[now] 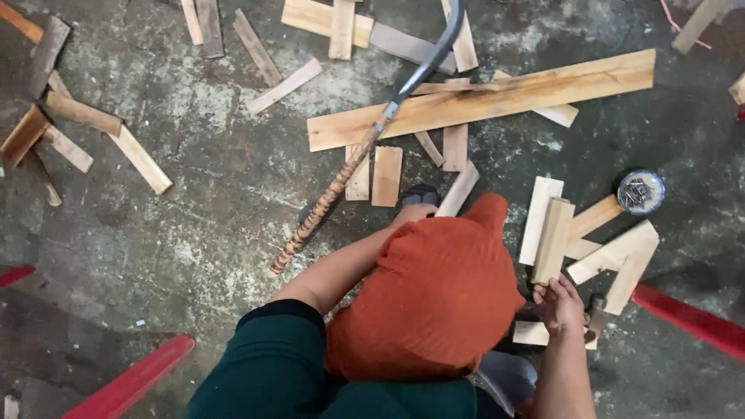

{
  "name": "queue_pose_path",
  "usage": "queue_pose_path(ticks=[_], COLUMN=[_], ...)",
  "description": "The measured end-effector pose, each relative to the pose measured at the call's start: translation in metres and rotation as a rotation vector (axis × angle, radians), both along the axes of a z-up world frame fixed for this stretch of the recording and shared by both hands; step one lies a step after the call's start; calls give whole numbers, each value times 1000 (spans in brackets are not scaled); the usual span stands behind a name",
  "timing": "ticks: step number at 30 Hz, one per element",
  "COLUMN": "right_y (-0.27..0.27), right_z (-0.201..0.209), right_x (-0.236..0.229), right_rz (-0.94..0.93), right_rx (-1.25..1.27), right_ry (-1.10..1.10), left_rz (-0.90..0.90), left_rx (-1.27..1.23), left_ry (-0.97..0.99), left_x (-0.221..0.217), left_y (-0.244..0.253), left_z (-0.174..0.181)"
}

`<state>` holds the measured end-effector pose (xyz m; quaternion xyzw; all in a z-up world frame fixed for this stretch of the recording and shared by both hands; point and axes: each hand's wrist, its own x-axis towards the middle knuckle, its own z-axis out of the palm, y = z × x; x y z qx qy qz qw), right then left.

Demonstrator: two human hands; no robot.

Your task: Sorting and aligning wooden slats to assemble a component, followed by hammering them together.

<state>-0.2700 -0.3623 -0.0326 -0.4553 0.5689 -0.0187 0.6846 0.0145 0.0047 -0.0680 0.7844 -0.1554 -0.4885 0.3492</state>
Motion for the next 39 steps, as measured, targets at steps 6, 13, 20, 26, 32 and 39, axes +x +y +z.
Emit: queue_pose_path(ticks=[6,13,20,26,32,39], right_y=[-18,25,-6,-42,-141,-245], right_z=[-18,32,52,82,95,85], right_x=[-14,23,37,120,277,475], right_rz=[95,136,756,619,707,845], right_rx=[-87,-155,-579,-1151,-1277,-1354], right_ry=[110,164,667,526,331,576], left_rz=[93,197,21,-291,-392,-375], left_rx=[61,195,183,101,480,649], left_ry=[-339,-758,-770,-1000,-632,-692], left_x=[28,64,80,146,240,222], left_y=[36,98,63,-39,-150,-160], left_z=[95,75,88,84,24,-47])
